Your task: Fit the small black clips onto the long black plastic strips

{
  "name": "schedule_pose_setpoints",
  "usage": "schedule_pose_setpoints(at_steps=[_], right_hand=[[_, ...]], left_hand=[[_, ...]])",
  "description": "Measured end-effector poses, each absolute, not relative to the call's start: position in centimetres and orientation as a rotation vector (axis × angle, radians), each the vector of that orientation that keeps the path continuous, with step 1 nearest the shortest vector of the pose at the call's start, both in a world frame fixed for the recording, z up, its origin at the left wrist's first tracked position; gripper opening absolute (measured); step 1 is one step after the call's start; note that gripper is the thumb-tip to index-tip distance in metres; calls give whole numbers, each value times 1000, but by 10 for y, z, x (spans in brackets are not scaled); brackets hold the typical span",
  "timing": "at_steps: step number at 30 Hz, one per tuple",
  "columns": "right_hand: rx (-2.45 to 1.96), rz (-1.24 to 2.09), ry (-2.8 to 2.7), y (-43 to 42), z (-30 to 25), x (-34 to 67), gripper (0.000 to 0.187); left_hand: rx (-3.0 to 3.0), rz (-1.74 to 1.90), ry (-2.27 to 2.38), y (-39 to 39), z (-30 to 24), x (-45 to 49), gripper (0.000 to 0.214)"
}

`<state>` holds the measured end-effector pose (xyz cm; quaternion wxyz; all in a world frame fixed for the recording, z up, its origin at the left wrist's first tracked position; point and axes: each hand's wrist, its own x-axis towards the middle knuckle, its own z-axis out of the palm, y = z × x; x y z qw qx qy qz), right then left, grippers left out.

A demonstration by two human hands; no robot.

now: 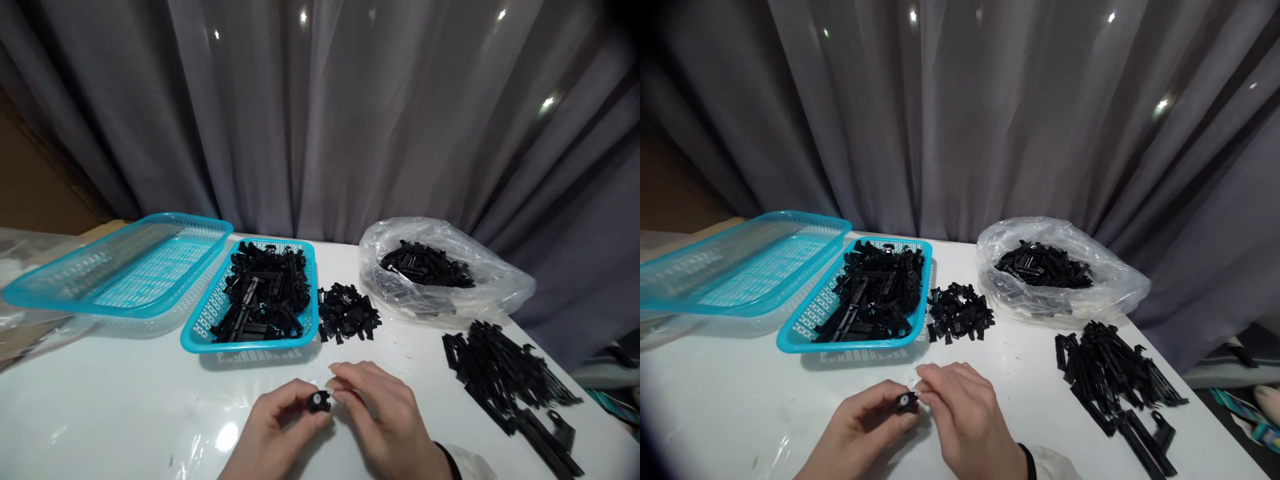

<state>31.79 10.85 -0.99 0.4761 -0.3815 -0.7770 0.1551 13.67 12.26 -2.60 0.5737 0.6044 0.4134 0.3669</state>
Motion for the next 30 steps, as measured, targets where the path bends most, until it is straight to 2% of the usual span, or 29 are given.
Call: schedule_pose_setpoints(at_steps=[5, 8, 17, 22, 30], right_hand=[[-867, 245, -1991, 108, -11, 315, 57], [-849, 212, -2031, 108, -12, 317, 61], [-679, 68, -2015, 114, -10, 318, 51], [-632, 21, -2125, 114, -5, 321, 37], [-581, 96, -2190, 113, -11, 322, 38]], left_hand=[[1367, 860, 929, 122, -26, 138, 12], [1337, 852, 908, 122, -28, 138, 11], [1230, 820, 896, 124, -32, 139, 18], [1226, 784, 874, 125, -33, 138, 27], [1190, 773, 871, 125, -36, 137, 32]])
